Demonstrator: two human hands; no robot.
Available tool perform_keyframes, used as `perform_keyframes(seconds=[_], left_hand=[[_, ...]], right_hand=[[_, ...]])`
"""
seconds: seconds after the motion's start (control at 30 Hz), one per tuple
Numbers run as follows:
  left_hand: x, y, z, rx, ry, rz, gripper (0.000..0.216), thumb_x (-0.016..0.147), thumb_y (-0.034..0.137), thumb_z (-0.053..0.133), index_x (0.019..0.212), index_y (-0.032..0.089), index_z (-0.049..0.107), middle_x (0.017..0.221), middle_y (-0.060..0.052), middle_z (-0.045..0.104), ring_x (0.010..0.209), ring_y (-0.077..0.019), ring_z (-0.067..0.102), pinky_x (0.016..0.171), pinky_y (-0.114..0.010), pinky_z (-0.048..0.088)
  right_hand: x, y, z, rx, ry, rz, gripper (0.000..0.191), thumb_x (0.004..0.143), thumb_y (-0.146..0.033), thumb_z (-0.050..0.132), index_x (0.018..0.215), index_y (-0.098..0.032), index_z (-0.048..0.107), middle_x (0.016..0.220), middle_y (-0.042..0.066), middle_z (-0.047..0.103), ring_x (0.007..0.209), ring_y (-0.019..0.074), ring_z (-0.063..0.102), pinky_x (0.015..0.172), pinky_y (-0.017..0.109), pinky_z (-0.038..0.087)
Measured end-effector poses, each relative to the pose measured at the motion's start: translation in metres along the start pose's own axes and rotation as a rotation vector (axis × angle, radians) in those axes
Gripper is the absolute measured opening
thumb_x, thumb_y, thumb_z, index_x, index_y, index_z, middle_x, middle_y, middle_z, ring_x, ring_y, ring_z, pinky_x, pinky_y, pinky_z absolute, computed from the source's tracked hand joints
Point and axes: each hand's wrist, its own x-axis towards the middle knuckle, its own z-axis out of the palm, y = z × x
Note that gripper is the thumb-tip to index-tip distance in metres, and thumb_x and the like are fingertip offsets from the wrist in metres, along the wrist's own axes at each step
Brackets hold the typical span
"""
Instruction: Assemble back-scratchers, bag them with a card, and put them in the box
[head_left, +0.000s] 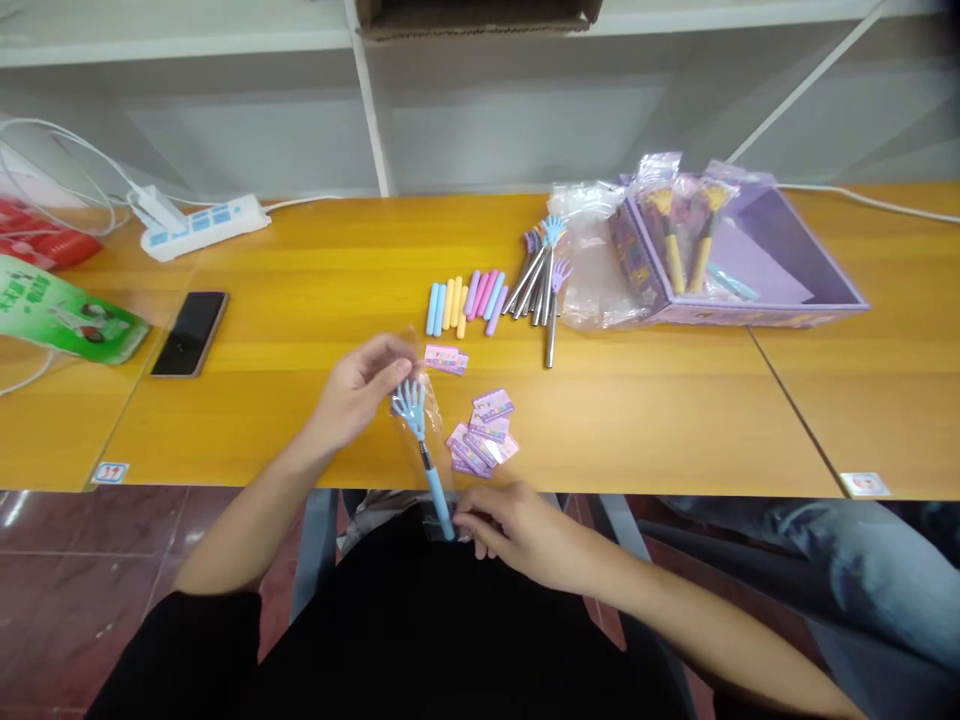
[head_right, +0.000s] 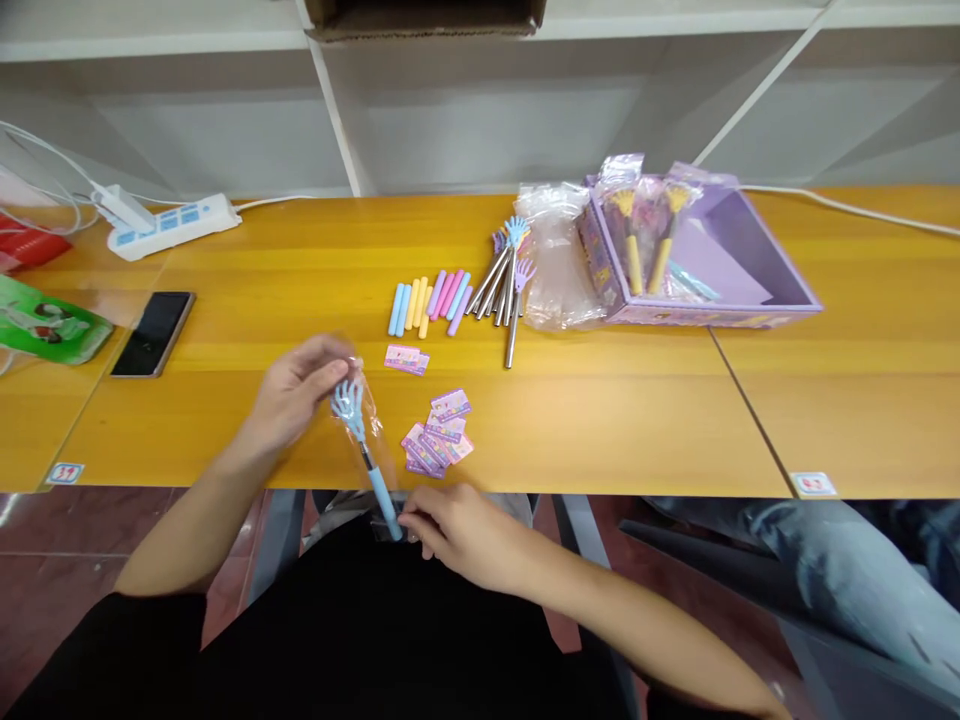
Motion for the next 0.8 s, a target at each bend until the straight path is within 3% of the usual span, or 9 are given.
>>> perform_keyframes(seconds=[0.1,0.2,0.37,0.5,0.6,0.7,0.8], left_hand=[[-0.014,-0.014,0.009,0.088,-0.028,-0.032,0.025,0.101,0.045,0.073,0.107,0.021,0.068,0.099,-0.004,0.074,0.083,-0.0158,0.074,0.068,-0.025,0.06],[-0.018,-0.024,0.017,0.119,0.035,-0.068,0.024,0.103,0.039,0.069,0.117,0.022,0.061,0.098,-0.003,0.072,0.071,-0.0132,0.073,0.06,-0.024,0.059],[-0.021,-0.033,0.02,0.202,0.045,-0.009,0.022,0.102,0.022,0.062,0.123,0.024,0.059,0.103,-0.002,0.068,0.076,-0.0117,0.072,0.072,-0.027,0.063],[-0.025,-0.034,0.015,0.419,0.01,0.095,0.009,0.098,0.016,0.061,0.103,0.022,0.068,0.103,-0.003,0.067,0.086,-0.0139,0.069,0.079,-0.029,0.059],[-0.028,-0.033,0.013,0.497,-0.019,0.142,0.02,0.094,0.011,0.063,0.109,0.023,0.07,0.107,-0.003,0.069,0.093,-0.0159,0.069,0.086,-0.032,0.058],[-0.03,-0.033,0.014,0.491,-0.03,0.142,0.027,0.094,0.01,0.062,0.117,0.023,0.068,0.113,-0.005,0.072,0.099,-0.0173,0.071,0.091,-0.034,0.059],[-0.031,-0.037,0.016,0.511,-0.007,0.134,0.024,0.099,0.014,0.061,0.12,0.024,0.068,0.115,-0.005,0.075,0.101,-0.018,0.073,0.093,-0.034,0.059]], right_hand=[[-0.003,0.013,0.021,-0.01,-0.03,0.046,0.033,0.115,-0.041,0.05,0.098,-0.02,0.069,0.081,0.002,0.075,0.069,0.0153,0.072,0.07,0.027,0.055],[0.002,0.021,0.031,-0.088,-0.083,-0.014,0.029,0.113,-0.034,0.054,0.095,-0.02,0.071,0.083,0.003,0.074,0.075,0.0161,0.07,0.073,0.028,0.052],[0.012,0.036,0.037,-0.159,-0.142,-0.083,0.024,0.112,-0.03,0.057,0.101,-0.019,0.075,0.097,0.004,0.076,0.087,0.0172,0.068,0.083,0.03,0.051],[0.007,0.028,0.024,-0.283,-0.2,-0.015,0.023,0.112,-0.034,0.059,0.108,-0.019,0.077,0.104,0.007,0.078,0.094,0.0206,0.071,0.087,0.033,0.052],[-0.005,0.008,-0.006,-0.368,-0.238,0.009,0.028,0.112,-0.042,0.059,0.107,-0.021,0.077,0.103,0.006,0.078,0.092,0.0219,0.072,0.082,0.035,0.052],[-0.011,-0.006,-0.044,-0.383,-0.081,-0.062,0.031,0.115,-0.044,0.052,0.11,-0.024,0.075,0.103,0.006,0.077,0.094,0.0218,0.072,0.085,0.036,0.054],[-0.001,-0.002,-0.076,-0.52,0.335,-0.091,0.03,0.115,-0.041,0.049,0.122,-0.024,0.073,0.111,0.011,0.073,0.097,0.0256,0.072,0.088,0.042,0.058]])
